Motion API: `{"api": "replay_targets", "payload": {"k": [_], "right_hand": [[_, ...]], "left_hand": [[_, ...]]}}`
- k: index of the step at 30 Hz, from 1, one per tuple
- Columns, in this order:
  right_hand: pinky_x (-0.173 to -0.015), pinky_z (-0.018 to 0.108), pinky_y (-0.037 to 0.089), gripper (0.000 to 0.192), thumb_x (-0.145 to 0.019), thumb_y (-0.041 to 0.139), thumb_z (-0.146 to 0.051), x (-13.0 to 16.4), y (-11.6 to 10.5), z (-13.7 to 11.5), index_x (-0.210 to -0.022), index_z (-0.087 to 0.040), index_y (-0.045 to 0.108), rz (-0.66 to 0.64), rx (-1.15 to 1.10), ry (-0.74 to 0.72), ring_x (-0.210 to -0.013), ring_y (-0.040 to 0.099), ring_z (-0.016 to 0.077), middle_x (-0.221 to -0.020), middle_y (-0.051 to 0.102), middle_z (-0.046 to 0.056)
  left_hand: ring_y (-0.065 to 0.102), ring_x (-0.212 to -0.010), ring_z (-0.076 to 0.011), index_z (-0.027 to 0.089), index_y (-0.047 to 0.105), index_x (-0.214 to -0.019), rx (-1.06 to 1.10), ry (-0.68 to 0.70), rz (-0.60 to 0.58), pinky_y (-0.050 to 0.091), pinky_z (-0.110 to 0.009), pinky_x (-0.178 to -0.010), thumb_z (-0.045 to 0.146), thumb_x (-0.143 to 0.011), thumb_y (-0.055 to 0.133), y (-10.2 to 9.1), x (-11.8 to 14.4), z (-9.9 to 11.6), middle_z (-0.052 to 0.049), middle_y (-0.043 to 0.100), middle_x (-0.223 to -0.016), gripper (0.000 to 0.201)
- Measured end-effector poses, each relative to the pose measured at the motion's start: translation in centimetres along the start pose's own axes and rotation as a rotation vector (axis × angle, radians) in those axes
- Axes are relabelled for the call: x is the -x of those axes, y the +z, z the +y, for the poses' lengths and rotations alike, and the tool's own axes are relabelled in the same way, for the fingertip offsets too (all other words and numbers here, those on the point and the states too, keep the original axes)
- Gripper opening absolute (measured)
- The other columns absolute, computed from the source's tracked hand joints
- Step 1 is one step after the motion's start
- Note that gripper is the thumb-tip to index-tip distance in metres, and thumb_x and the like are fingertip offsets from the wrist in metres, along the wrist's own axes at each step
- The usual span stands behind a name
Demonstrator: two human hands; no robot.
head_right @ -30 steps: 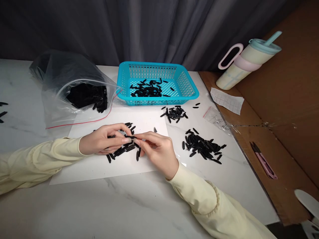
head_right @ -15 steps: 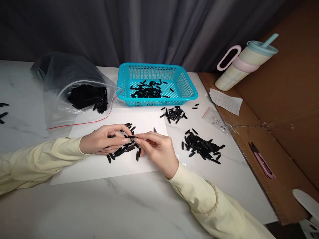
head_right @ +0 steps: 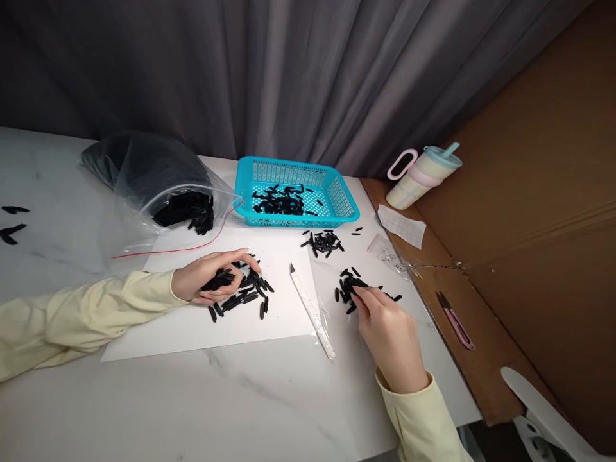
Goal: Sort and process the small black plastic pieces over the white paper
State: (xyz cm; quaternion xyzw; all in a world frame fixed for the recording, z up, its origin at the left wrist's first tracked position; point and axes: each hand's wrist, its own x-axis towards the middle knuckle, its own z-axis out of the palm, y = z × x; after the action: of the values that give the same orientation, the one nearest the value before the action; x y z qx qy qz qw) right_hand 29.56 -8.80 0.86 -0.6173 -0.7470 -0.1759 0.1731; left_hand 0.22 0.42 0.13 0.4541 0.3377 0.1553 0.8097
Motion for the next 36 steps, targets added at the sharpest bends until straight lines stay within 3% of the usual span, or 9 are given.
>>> {"api": "replay_targets", "payload": {"k": [2,5,7,10,15,18,24,30,36], "right_hand": [[-0.037,0.026,0.035,0.032,-0.092,0.038,-0.028,-0.3,-0.1,-0.3,-0.087,-0.014,0.067,-0.052,0.148,-0.002,-0.050,0.059,0.0160,-0.073,0.069,0.005],[-0.040,0.026,0.033,0.030,-0.093,0.038,-0.026,-2.4,-0.7,-2.9,-0.089,-0.013,0.065,0.008,0.216,-0.064,-0.064,0.062,0.0200,-0.071,0.068,0.007],[-0.047,0.026,0.037,0.029,-0.094,0.038,-0.027,-4.1,-0.7,-5.6,-0.093,-0.012,0.062,0.021,0.080,-0.173,-0.069,0.063,0.0192,-0.077,0.068,0.008],[-0.054,0.026,0.042,0.033,-0.094,0.038,-0.038,-6.2,0.1,-9.9,-0.094,-0.013,0.059,-0.123,-0.217,-0.329,-0.068,0.062,0.0170,-0.078,0.066,0.007],[-0.051,0.026,0.041,0.043,-0.089,0.040,-0.052,-7.7,2.4,-13.8,-0.093,-0.012,0.056,-0.316,-0.302,-0.413,-0.076,0.063,0.0207,-0.088,0.067,0.010],[-0.048,0.027,0.038,0.046,-0.089,0.037,-0.054,-7.6,3.7,-13.7,-0.089,-0.013,0.057,-0.339,-0.283,-0.438,-0.069,0.064,0.0209,-0.081,0.068,0.009],[-0.055,0.027,0.041,0.053,-0.090,0.030,-0.056,-6.9,5.8,-11.9,-0.084,-0.012,0.060,-0.146,-0.471,-0.605,-0.067,0.063,0.0183,-0.073,0.068,0.010],[-0.050,0.025,0.035,0.060,-0.088,0.027,-0.061,-6.8,6.3,-11.5,-0.068,-0.015,0.058,-0.107,-0.560,-0.616,-0.055,0.055,0.0153,-0.057,0.060,0.006],[-0.048,0.025,0.030,0.057,-0.096,0.023,-0.045,-6.7,6.5,-11.8,-0.062,-0.016,0.058,-0.046,-0.622,-0.608,-0.050,0.050,0.0136,-0.051,0.057,0.004]], "left_hand": [[0.018,-0.026,-0.0037,0.018,0.052,-0.099,0.013,-0.016,-0.015,0.016,-0.010,-0.021,0.053,-0.088,0.032,-0.1,0.0,0.2,0.007,0.037,-0.040,0.042],[0.017,-0.026,-0.0041,0.019,0.050,-0.103,0.010,-0.018,-0.054,0.016,-0.010,-0.021,0.058,-0.087,0.029,-0.4,0.0,0.2,0.007,0.037,-0.038,0.048],[0.017,-0.025,-0.0046,0.019,0.048,-0.107,0.004,-0.008,-0.087,0.016,-0.011,-0.021,0.061,-0.086,0.026,-0.6,-0.2,0.0,0.007,0.038,-0.037,0.052],[0.018,-0.025,-0.0058,0.020,0.043,-0.117,0.002,0.005,-0.121,0.016,-0.012,-0.021,0.064,-0.084,0.024,-0.7,-0.4,-0.4,0.007,0.040,-0.037,0.058],[0.015,-0.024,-0.0075,0.014,0.040,-0.122,-0.085,0.039,-0.156,0.013,-0.014,-0.021,0.070,-0.081,0.021,-0.2,-0.1,-0.3,0.011,0.026,-0.030,0.072],[0.014,-0.025,-0.0067,0.017,0.039,-0.123,-0.153,0.044,-0.139,0.009,-0.013,-0.023,0.072,-0.080,0.022,0.4,0.5,0.1,0.011,0.027,-0.031,0.072],[0.020,-0.026,-0.0057,0.018,0.046,-0.114,-0.188,0.105,-0.038,0.010,-0.017,-0.027,0.062,-0.083,0.039,0.5,0.5,-0.3,0.009,0.032,-0.036,0.055],[0.019,-0.023,-0.0064,0.019,0.041,-0.122,-0.123,-0.011,-0.089,0.008,-0.018,-0.026,0.054,-0.087,0.038,-0.1,0.1,0.0,0.007,0.042,-0.035,0.050],[0.023,-0.021,-0.0062,0.017,0.045,-0.120,-0.103,-0.002,-0.160,0.009,-0.018,-0.025,0.052,-0.088,0.037,-0.3,0.0,0.0,0.006,0.046,-0.037,0.049]]}}
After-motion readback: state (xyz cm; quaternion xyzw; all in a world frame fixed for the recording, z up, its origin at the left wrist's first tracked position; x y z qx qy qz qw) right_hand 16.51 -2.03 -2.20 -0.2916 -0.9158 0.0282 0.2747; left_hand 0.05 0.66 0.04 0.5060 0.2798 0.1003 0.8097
